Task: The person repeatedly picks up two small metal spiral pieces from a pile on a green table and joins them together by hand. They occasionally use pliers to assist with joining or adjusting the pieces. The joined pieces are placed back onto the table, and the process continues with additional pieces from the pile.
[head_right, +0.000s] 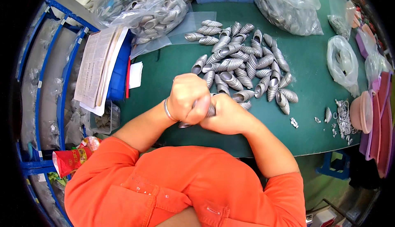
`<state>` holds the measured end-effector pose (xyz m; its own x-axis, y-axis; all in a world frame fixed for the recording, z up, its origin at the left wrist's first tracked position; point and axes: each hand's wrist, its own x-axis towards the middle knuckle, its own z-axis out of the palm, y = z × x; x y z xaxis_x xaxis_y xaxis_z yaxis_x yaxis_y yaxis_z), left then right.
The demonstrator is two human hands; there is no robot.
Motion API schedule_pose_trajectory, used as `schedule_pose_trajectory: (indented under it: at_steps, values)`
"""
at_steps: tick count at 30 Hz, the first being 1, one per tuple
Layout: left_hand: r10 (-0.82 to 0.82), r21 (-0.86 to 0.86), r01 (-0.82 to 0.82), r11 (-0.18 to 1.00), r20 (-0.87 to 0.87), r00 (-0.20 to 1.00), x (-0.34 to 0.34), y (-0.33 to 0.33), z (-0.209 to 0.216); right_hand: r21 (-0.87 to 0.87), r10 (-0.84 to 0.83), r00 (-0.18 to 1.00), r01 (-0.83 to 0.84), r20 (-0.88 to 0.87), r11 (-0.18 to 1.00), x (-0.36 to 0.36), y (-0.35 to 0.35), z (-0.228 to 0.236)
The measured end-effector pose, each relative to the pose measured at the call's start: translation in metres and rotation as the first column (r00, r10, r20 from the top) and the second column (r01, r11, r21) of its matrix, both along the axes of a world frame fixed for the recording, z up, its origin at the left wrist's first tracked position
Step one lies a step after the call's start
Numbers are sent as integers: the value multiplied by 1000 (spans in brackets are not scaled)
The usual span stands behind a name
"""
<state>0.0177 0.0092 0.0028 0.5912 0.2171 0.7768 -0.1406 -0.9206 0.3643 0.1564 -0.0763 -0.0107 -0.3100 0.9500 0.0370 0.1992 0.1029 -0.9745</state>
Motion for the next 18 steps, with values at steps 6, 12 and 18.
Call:
schedule_pose_trajectory:
  at_steps: [6, 12, 18]
  values:
    - [-355, 73, 355, 932, -15, 935, -6, -21, 20, -35, 574, 805, -584, -152, 811, 1, -10, 6]
    - [-207, 86, 202, 976, 58, 977, -14, -26, 34, 50, 296, 950, -293, -94, 955, -13, -25, 43]
    - [-158, 184, 146, 972, 56, 986, -18, -27, 35, 319, -11, 1000, 2, 26, 948, -28, -30, 34]
